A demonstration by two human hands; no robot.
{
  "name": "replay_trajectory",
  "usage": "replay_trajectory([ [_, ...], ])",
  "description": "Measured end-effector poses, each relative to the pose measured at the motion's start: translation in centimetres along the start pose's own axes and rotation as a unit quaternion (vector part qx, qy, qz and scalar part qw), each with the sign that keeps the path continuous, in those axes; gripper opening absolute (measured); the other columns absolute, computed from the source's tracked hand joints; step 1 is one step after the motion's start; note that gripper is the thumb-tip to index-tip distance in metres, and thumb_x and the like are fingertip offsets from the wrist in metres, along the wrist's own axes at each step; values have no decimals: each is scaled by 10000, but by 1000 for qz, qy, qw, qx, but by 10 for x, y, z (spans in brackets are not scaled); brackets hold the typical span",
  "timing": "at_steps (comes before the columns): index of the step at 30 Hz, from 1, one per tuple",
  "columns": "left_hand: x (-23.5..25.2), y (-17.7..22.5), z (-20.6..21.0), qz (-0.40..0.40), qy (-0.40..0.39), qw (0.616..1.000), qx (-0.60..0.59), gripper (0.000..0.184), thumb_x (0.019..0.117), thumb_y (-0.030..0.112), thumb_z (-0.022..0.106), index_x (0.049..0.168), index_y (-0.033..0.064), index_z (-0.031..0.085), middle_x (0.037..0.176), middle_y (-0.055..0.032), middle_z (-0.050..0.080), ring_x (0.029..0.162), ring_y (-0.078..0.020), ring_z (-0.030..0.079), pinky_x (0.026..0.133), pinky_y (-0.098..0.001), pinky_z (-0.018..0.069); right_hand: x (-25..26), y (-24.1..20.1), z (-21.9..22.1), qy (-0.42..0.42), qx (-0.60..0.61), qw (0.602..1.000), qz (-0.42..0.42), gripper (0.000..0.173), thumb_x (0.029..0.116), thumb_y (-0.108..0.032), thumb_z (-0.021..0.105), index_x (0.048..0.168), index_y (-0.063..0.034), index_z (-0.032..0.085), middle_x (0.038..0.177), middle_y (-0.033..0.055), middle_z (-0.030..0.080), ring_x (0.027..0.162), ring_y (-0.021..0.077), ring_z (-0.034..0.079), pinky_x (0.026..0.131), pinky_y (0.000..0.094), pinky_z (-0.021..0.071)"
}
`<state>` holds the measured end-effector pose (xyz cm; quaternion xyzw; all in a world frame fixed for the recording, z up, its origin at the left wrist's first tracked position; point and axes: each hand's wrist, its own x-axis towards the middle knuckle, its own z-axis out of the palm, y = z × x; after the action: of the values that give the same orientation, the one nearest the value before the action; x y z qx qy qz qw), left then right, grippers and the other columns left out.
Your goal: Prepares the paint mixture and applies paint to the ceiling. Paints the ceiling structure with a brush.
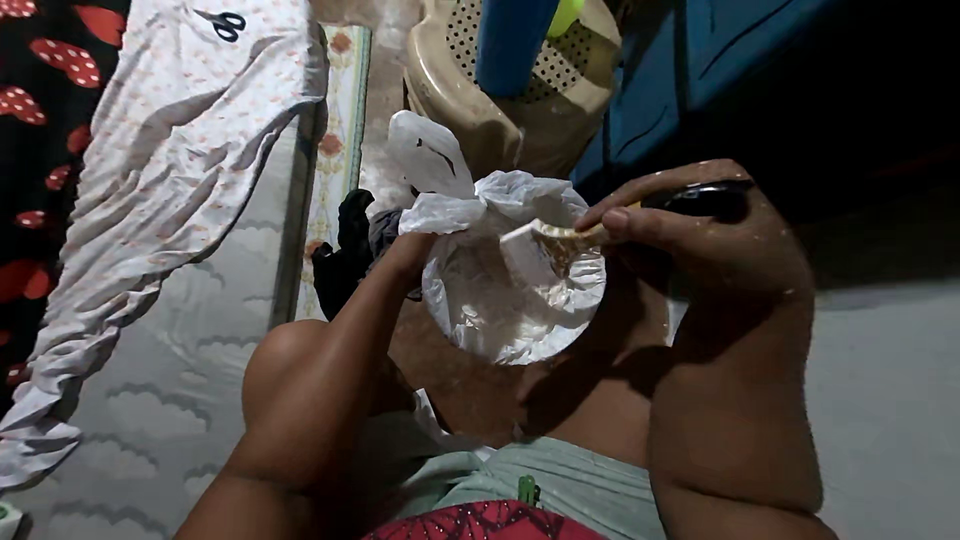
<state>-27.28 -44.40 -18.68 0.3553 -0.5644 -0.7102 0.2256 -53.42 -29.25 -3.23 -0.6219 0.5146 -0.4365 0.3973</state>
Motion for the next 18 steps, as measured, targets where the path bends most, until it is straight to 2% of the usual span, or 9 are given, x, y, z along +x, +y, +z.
replay_trajectory([
  [2,-10,37,15,4,50,998,25,128,1024,34,504,1114,26,593,961,12,646,875,22,615,816,-167,531,-2,-3,5,-52,18,998,-20,156,981,-131,605,1000,-73,748,892,-45,746,647,-10,626,560,155,535],
  [3,-13,52,20,20,67,997,45,140,1009,-28,510,1127,-35,585,971,-5,612,885,39,570,833,-138,490,0,-4,13,-77,19,997,-21,153,979,-128,607,988,-61,745,878,-42,744,647,-13,629,558,152,538],
  [4,-12,57,23,48,77,995,43,143,983,-65,526,1110,-53,591,961,-3,616,887,50,563,838,-126,481,3,-5,22,-94,17,995,-10,152,976,-121,606,979,-47,740,851,-41,732,625,-22,608,541,143,519],
  [5,-11,55,23,67,68,995,21,138,973,-60,535,1079,8,591,942,47,638,888,73,590,839,-121,504,7,-4,30,-99,12,995,4,149,980,-121,609,977,-40,734,830,-43,720,607,-30,594,529,135,508],
  [6,-8,46,20,79,45,996,7,137,969,-38,557,1081,24,606,953,53,656,905,59,610,851,-143,519,10,-3,36,-91,4,996,19,154,982,-127,612,985,-32,734,813,-39,710,595,-28,592,522,136,509],
  [9,11,0,3,101,-28,994,39,184,1010,94,575,1154,0,639,1027,-36,675,939,-34,635,859,-217,539,13,1,34,-34,-6,999,26,145,986,-126,618,1004,-38,732,832,-40,710,600,-13,599,529,152,523],
  [11,9,2,2,109,-25,992,65,207,1021,81,555,1174,-30,637,1051,-67,669,962,-46,622,880,-212,520,9,2,22,-1,-3,1000,10,142,991,-121,612,1025,-52,732,882,-41,728,617,-9,606,538,157,526],
  [14,-15,54,20,24,47,998,17,127,1008,-27,507,1080,36,592,930,48,622,867,60,586,817,-131,508,-1,-2,7,-10,10,1000,-16,164,995,-135,596,1033,-76,744,930,-48,748,637,-18,614,557,149,529],
  [18,-18,64,24,57,66,996,-23,157,977,-62,524,1007,75,596,863,97,632,819,94,593,778,-105,513,-2,-3,13,-60,13,998,20,158,982,-123,605,1009,-51,743,853,-39,728,604,-7,605,518,147,518],
])
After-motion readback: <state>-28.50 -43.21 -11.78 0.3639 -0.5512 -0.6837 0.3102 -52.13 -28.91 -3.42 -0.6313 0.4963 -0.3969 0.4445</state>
